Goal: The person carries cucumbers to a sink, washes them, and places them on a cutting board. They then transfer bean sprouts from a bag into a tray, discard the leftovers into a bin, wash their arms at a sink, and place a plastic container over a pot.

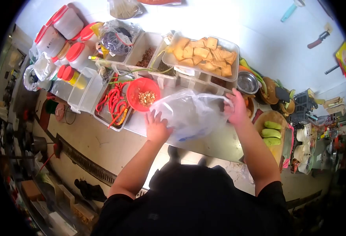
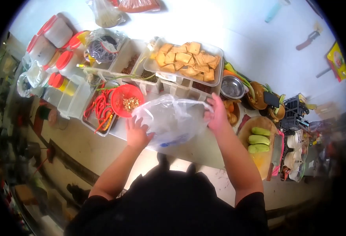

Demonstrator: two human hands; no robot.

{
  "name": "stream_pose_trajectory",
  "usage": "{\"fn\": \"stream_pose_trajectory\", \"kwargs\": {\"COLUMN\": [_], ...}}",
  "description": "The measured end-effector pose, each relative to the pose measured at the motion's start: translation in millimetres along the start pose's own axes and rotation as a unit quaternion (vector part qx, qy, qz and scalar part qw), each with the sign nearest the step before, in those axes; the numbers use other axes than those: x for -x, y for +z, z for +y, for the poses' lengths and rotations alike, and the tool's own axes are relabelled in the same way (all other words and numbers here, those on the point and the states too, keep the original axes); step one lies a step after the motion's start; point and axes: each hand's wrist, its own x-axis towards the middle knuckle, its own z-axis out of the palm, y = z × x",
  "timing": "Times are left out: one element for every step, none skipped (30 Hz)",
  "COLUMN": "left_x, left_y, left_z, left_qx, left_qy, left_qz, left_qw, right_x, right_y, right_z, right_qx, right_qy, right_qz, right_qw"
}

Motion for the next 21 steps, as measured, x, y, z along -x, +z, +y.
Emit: {"fn": "stream_pose_trajectory", "kwargs": {"left_x": [-3.3,-7.3,-12.4,-16.2,-20.2,-23.3,-27.1,-31.6,-36.0,-40.3,-43.2,-44.4,-46.0,-46.8,-47.0,-49.9,-57.4,-63.3,-66.8,-70.1,-73.6], "left_y": [11.5,17.7,14.3,9.4,3.1,-2.3,-7.8,-12.6,-17.3,-21.8,-24.1,-24.5,-24.6,-25.7,-30.2,-33.7,-42.6,-50.5,-55.6,-53.9,-51.3], "left_z": [-17.6,-29.9,-34.8,-39.6,-43.9,-47.2,-49.7,-53.3,-59.6,-68.1,-76.4,-85.0,-94.7,-102.3,-105.7,-105.8,-103.8,-101.6,-99.6,-101.0,-104.6], "left_qx": [0.034,0.067,0.069,0.136,0.201,0.201,0.407,0.588,0.588,0.677,0.753,0.754,0.801,0.841,0.859,0.859,0.874,0.886,0.882,0.883,0.881], "left_qy": [0.015,0.03,0.031,-0.017,-0.066,-0.066,-0.177,-0.277,-0.276,-0.331,-0.379,-0.379,-0.374,-0.367,-0.352,-0.351,-0.366,-0.38,-0.371,-0.37,-0.378], "left_qz": [-0.003,-0.007,-0.009,-0.018,-0.026,-0.028,-0.041,-0.051,-0.052,-0.063,-0.073,-0.071,-0.091,-0.111,-0.129,-0.128,-0.105,-0.082,-0.081,-0.08,-0.084], "left_qw": [0.999,0.997,0.997,0.99,0.977,0.977,0.895,0.759,0.759,0.654,0.534,0.531,0.458,0.382,0.349,0.348,0.301,0.253,0.278,0.277,0.271], "right_x": [-13.0,-25.1,-35.8,-46.8,-58.2,-72.5,-88.6,-103.1,-113.1,-117.9,-122.4,-130.1,-136.1,-127.5,-110.6,-95.7,-86.8,-77.7,-67.8,-56.1,-42.6], "right_y": [12.3,23.9,37.3,52.3,64.4,70.3,75.2,79.3,82.7,80.9,75.3,64.7,53.0,52.1,51.0,48.0,40.4,30.5,20.1,11.7,4.9], "right_z": [-7.0,-12.9,-14.5,-12.8,-12.4,-11.5,-8.6,-6.2,-5.2,-3.9,-6.4,-8.1,-8.1,-10.5,-12.0,-11.2,-9.2,-7.6,-5.6,-4.0,-3.7], "right_qx": [-0.008,-0.016,-0.017,-0.061,-0.105,-0.105,-0.145,-0.184,-0.2,-0.199,-0.176,-0.153,-0.14,-0.137,-0.113,-0.088,-0.086,-0.104,-0.123,-0.121,-0.13], "right_qy": [0.015,0.032,0.031,0.052,0.073,0.074,0.072,0.069,0.042,0.042,0.031,0.021,0.016,0.016,0.015,0.014,0.013,0.031,0.049,0.048,0.06], "right_qz": [0.015,0.029,0.033,0.014,-0.006,-0.005,0.01,0.024,0.075,0.075,0.077,0.078,0.053,0.051,0.027,0.003,0.002,0.002,0.002,0.001,-0.014], "right_qw": [1.0,0.999,0.999,0.997,0.992,0.992,0.987,0.98,0.976,0.976,0.981,0.985,0.989,0.989,0.993,0.996,0.996,0.994,0.991,0.992,0.99]}}
